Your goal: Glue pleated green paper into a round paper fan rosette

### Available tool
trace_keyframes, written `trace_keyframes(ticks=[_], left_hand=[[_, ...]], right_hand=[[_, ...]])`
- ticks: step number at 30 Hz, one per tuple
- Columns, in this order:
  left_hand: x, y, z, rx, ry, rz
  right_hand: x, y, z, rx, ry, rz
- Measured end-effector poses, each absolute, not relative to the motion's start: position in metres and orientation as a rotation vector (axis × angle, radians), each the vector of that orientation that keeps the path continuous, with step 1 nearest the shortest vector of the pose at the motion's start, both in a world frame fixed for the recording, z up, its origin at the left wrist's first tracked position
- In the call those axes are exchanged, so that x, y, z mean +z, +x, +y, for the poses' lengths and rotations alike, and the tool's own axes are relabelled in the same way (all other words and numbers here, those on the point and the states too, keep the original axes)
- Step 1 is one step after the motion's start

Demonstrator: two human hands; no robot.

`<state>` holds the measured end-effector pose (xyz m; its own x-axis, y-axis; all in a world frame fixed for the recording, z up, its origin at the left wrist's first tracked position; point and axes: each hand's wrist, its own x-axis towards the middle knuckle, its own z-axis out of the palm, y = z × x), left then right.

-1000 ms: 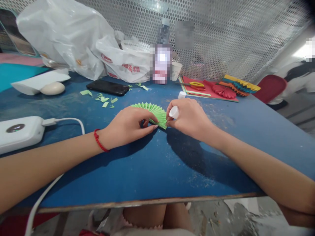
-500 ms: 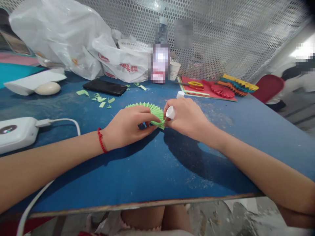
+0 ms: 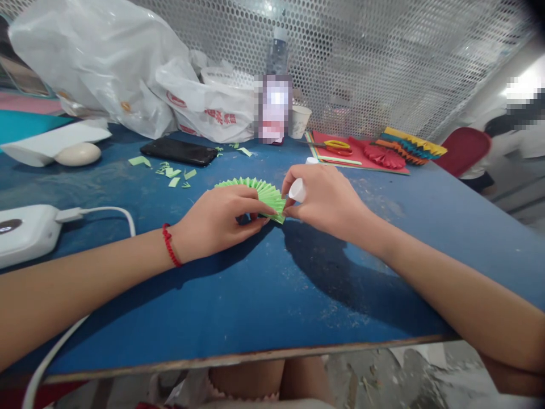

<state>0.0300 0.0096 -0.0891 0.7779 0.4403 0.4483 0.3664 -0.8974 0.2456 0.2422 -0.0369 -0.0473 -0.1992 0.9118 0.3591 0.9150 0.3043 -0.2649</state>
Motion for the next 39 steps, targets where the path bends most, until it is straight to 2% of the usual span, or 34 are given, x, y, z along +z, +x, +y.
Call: trace_keyframes(ticks=[11, 20, 30, 39], left_hand=[[-0.089, 0.035, 0.01, 0.873, 2.803, 0.645], [-0.084, 0.036, 0.009, 0.952, 2.806, 0.719], [-0.065, 0.027, -0.001, 0.57, 3.006, 1.402], [-0.072, 0.023, 0.011, 0.469, 2.894, 1.344]], right_hand=[[-0.035, 0.25, -0.036, -0.007, -1.586, -2.11], [-0.039, 0.257, -0.036, 0.011, -1.677, -2.377], [-0.04, 0.253, -0.036, 0.147, -1.658, -2.431], [-0.047, 0.245, -0.034, 0.01, -1.644, -2.41]])
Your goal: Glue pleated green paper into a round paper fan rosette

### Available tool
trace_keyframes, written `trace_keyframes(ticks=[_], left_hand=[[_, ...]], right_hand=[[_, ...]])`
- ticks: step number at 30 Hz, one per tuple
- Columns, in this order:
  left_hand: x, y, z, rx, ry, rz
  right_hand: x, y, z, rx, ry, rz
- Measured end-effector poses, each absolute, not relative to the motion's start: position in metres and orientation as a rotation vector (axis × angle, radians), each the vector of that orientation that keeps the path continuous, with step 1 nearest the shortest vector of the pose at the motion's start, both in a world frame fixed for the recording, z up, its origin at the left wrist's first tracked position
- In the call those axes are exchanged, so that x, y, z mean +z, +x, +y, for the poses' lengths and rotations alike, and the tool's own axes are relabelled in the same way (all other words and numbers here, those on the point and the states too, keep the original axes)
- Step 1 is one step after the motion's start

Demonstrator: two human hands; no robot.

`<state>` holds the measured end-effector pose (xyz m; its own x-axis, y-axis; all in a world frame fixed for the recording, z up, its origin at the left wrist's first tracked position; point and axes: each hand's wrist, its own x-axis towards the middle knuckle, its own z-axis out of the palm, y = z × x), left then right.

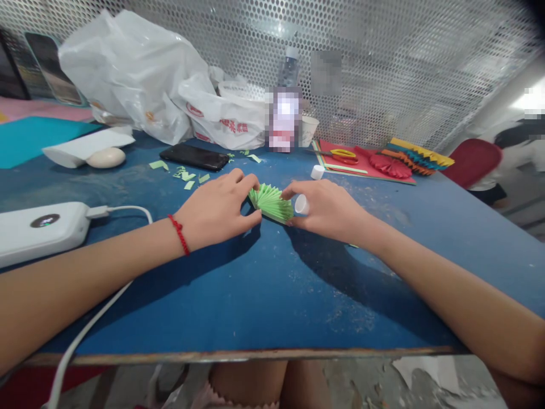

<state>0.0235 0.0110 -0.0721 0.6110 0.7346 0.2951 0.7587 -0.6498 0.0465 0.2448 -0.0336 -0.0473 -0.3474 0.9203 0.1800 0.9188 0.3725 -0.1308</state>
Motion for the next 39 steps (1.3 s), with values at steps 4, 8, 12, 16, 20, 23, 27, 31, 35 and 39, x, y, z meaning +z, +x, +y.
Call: trace_keyframes(ticks=[4, 8, 12, 16, 20, 23, 27, 31, 35, 39], left_hand=[[-0.077, 0.027, 0.013, -0.545, -2.904, -1.297], [-0.082, 0.034, 0.016, -0.762, -3.064, -1.109], [-0.087, 0.039, 0.016, -0.982, -3.127, -0.957], [-0.09, 0.041, 0.015, -1.209, -3.211, -0.937], [-0.093, 0.042, 0.014, -1.391, -3.273, -0.94], [-0.092, 0.04, 0.013, -1.433, -3.324, -0.974], [-0.089, 0.035, 0.014, -1.462, -3.372, -1.006], [-0.085, 0.032, 0.012, -1.386, -3.247, -0.99], [-0.078, 0.032, 0.002, -1.079, -3.111, -1.083], [-0.076, 0.033, -0.005, -0.883, -3.117, -1.116]], right_hand=[[-0.048, 0.244, -0.034, -0.044, -1.637, -2.394], [-0.049, 0.247, -0.032, -0.101, -1.587, -2.409], [-0.048, 0.249, -0.03, -0.168, -1.552, -2.469], [-0.048, 0.248, -0.031, -0.242, -1.497, -2.527], [-0.045, 0.249, -0.03, -0.236, -1.495, -2.584], [-0.04, 0.25, -0.03, -0.186, -1.537, -2.663], [-0.036, 0.248, -0.032, -0.267, -1.565, -2.714], [-0.037, 0.244, -0.038, -0.403, -1.572, -2.757], [-0.035, 0.239, -0.046, -0.358, -1.537, -2.752], [-0.029, 0.234, -0.054, -0.311, -1.495, -2.73]])
